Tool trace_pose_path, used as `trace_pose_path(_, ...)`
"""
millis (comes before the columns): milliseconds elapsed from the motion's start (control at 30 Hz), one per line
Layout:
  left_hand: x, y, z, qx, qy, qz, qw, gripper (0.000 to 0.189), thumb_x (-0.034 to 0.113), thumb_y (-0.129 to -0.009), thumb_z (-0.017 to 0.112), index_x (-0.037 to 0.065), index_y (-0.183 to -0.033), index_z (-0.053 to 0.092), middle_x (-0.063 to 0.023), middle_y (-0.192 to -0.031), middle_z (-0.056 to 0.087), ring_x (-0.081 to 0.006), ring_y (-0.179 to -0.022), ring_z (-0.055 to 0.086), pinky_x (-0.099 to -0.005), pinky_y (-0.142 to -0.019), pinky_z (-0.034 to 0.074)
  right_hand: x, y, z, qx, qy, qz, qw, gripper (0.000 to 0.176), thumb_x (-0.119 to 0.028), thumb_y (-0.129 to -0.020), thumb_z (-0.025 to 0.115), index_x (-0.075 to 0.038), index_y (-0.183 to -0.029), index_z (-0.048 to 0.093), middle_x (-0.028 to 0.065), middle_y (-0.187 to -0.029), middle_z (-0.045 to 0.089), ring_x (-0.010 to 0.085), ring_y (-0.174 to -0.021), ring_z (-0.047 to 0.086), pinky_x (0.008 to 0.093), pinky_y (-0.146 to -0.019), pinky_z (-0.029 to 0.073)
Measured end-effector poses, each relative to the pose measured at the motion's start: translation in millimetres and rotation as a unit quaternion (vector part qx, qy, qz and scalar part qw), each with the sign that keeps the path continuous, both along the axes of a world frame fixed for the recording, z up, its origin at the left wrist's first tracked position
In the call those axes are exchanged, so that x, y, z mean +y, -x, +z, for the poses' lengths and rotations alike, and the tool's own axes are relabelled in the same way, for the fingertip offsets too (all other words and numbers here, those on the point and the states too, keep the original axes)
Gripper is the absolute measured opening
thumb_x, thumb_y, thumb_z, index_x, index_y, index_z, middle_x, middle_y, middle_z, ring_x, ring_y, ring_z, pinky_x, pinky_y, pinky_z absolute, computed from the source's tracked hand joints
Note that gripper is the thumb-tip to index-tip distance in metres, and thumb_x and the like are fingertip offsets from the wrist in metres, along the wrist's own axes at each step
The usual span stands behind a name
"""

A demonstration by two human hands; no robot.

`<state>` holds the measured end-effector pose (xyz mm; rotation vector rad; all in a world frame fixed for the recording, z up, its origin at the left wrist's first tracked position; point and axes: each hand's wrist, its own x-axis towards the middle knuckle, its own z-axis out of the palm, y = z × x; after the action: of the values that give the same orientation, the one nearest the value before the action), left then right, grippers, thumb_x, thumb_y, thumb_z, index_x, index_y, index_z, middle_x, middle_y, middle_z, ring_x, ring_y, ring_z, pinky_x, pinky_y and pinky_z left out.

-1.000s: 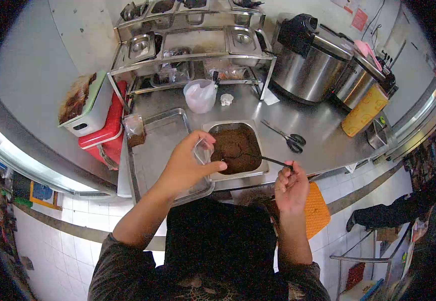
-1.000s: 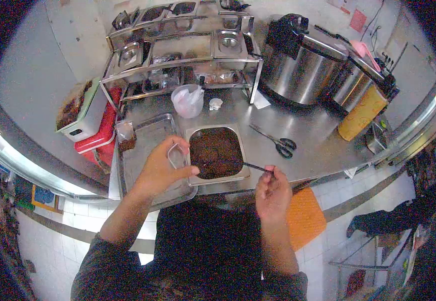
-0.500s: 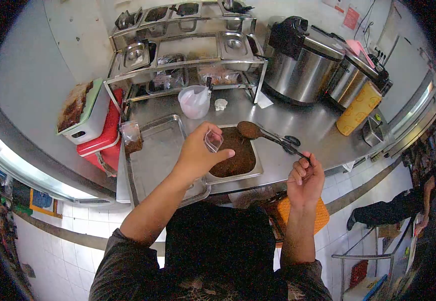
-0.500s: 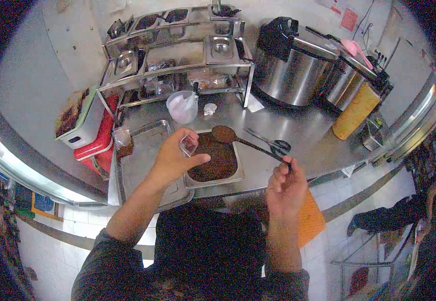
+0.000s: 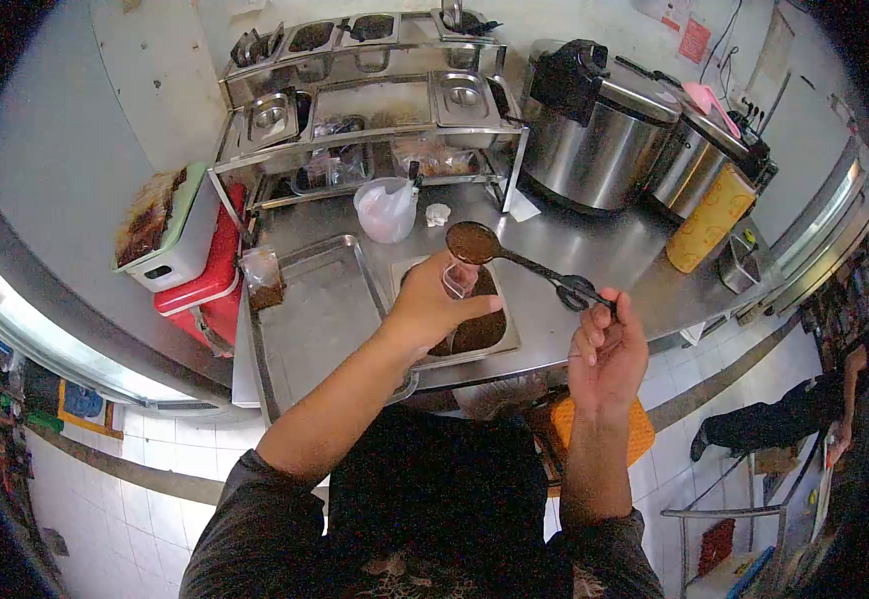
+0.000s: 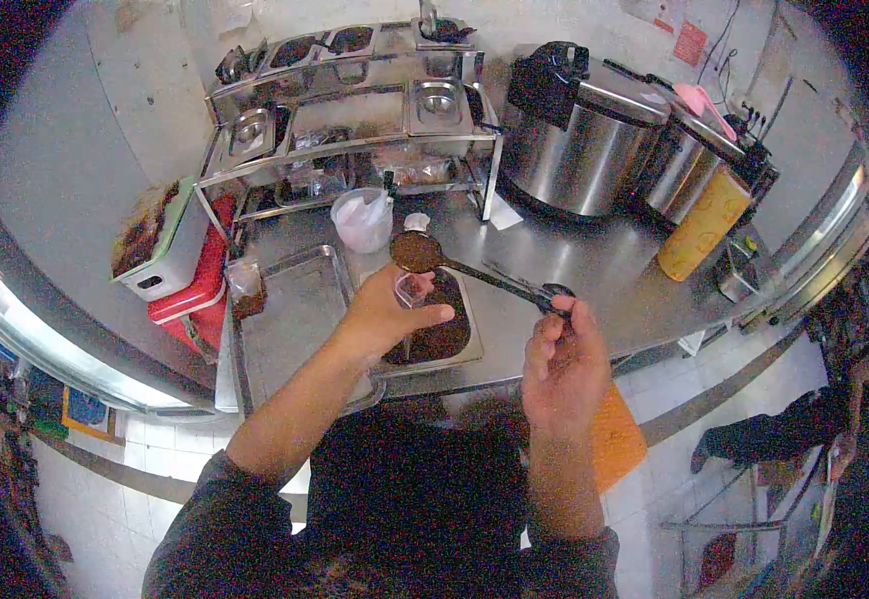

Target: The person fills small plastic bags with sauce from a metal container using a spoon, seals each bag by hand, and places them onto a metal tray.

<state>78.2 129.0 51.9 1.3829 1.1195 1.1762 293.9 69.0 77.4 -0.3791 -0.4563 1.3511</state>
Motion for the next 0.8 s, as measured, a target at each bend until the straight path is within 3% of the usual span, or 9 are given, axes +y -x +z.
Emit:
trace_pose_path(267,0,3,0,-0.117,0.034,-0.015,0.992,0.049,0.013,-0.071,0.088,0.006,-0.112,0.062,0.0000,-0.097,0.058,-0.0111,-0.090,0.054,-0.0268,-0.086,0.045,-6,15,4,-0.162,-0.026,-0.078,0.983,0.027,-0.025,-0.103,0.052,0.000,-0.104,0.061,0.0051,-0.073,0.056,0.0103,-0.057,0.049,0.0216,-0.048,0.038)
trace_pose_path(567,5,9,-1,-0.117,0.075,-0.013,0.990,0.050,0.011,-0.072,0.088,0.003,-0.113,0.062,-0.0019,-0.100,0.060,-0.0123,-0.094,0.058,-0.0266,-0.087,0.047,-11,20,3,-0.267,-0.094,-0.109,0.953,0.022,-0.017,-0.103,0.050,0.002,-0.107,0.061,0.0064,-0.076,0.058,0.0105,-0.058,0.050,0.0225,-0.047,0.039)
trace_pose_path(800,11,12,-6,-0.104,0.060,0.003,0.993,0.047,0.013,-0.072,0.089,0.002,-0.107,0.061,-0.0022,-0.097,0.060,-0.0128,-0.092,0.058,-0.0270,-0.086,0.047,-11,17,1,-0.443,-0.219,-0.173,0.852,0.019,-0.011,-0.100,0.051,0.001,-0.100,0.065,0.0078,-0.073,0.063,0.0129,-0.056,0.053,0.0258,-0.050,0.042)
